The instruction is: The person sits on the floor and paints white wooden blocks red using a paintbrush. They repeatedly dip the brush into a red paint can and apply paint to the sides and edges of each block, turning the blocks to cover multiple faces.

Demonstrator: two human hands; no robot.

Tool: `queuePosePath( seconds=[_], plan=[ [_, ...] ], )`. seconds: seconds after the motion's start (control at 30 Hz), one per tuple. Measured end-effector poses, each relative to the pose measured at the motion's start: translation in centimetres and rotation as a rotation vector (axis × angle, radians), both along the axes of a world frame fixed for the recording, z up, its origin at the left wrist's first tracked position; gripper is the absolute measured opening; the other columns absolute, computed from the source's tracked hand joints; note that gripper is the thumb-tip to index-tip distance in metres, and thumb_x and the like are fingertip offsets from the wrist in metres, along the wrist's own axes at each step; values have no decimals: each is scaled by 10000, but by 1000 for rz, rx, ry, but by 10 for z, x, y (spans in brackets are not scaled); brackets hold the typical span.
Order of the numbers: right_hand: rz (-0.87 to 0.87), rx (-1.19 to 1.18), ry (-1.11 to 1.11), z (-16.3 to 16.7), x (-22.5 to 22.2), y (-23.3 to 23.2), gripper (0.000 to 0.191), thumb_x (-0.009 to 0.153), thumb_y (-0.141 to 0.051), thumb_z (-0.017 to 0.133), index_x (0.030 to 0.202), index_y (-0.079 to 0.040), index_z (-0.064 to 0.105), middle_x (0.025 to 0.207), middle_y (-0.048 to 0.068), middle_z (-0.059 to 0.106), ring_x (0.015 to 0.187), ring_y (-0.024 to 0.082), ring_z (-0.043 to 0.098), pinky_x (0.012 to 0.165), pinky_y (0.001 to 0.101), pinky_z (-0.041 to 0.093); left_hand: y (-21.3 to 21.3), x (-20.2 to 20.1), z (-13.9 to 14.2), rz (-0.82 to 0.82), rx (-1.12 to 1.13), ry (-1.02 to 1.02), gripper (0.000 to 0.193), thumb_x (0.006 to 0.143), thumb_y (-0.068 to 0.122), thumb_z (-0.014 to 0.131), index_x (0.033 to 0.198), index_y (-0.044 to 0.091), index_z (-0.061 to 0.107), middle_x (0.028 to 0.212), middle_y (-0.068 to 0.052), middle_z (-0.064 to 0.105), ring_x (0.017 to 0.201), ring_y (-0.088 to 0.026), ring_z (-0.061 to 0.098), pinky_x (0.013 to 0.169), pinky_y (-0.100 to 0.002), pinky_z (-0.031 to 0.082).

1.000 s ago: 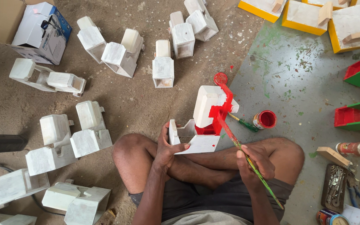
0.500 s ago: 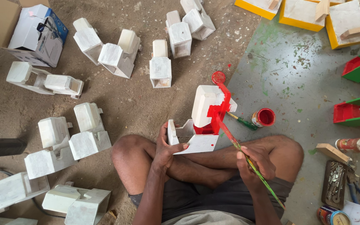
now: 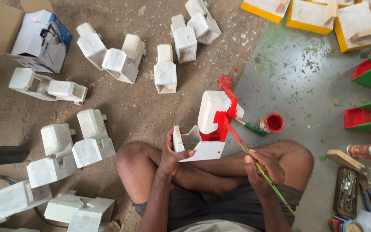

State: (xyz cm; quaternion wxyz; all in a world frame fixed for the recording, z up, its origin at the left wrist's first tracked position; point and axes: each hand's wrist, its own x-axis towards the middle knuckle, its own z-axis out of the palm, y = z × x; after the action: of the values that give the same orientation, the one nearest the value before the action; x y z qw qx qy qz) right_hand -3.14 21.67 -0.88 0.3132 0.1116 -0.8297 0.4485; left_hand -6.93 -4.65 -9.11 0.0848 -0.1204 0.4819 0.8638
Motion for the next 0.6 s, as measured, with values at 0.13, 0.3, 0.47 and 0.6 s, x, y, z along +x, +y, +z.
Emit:
queuePosePath(
  seconds=[0.13,0.3,0.47,0.6],
  plan=[
    [25,19,6,2,-6,-3,195,858,23,738,1048,-14,710,979,111,742,907,234,716,847,339,584,0,-2,-1,10,-10,24,976,534,-7,890,1413,67,473,1216,-74,580,1192,-231,586,1016,-403,525],
    [18,46,-35,-2,8,0,183,849,12,745,1024,-21,701,975,109,742,907,233,724,851,341,596,0,-2,-1,-2,-2,-12,988,529,5,887,1420,75,466,1217,-72,585,1195,-231,594,1023,-396,527],
    [-14,8,-54,-2,19,8,194,842,1,749,1028,-24,699,980,117,728,895,225,715,810,322,590,0,-3,1,-2,-12,-1,991,535,-3,883,1430,72,464,1233,-72,576,1212,-235,584,1040,-384,518],
    [-50,44,8,3,13,7,201,854,13,746,1047,-23,702,985,122,726,897,234,707,821,341,590,-1,-3,2,-12,-8,-42,994,528,9,883,1421,92,454,1243,-76,576,1211,-231,589,1030,-398,533]
  ],
)
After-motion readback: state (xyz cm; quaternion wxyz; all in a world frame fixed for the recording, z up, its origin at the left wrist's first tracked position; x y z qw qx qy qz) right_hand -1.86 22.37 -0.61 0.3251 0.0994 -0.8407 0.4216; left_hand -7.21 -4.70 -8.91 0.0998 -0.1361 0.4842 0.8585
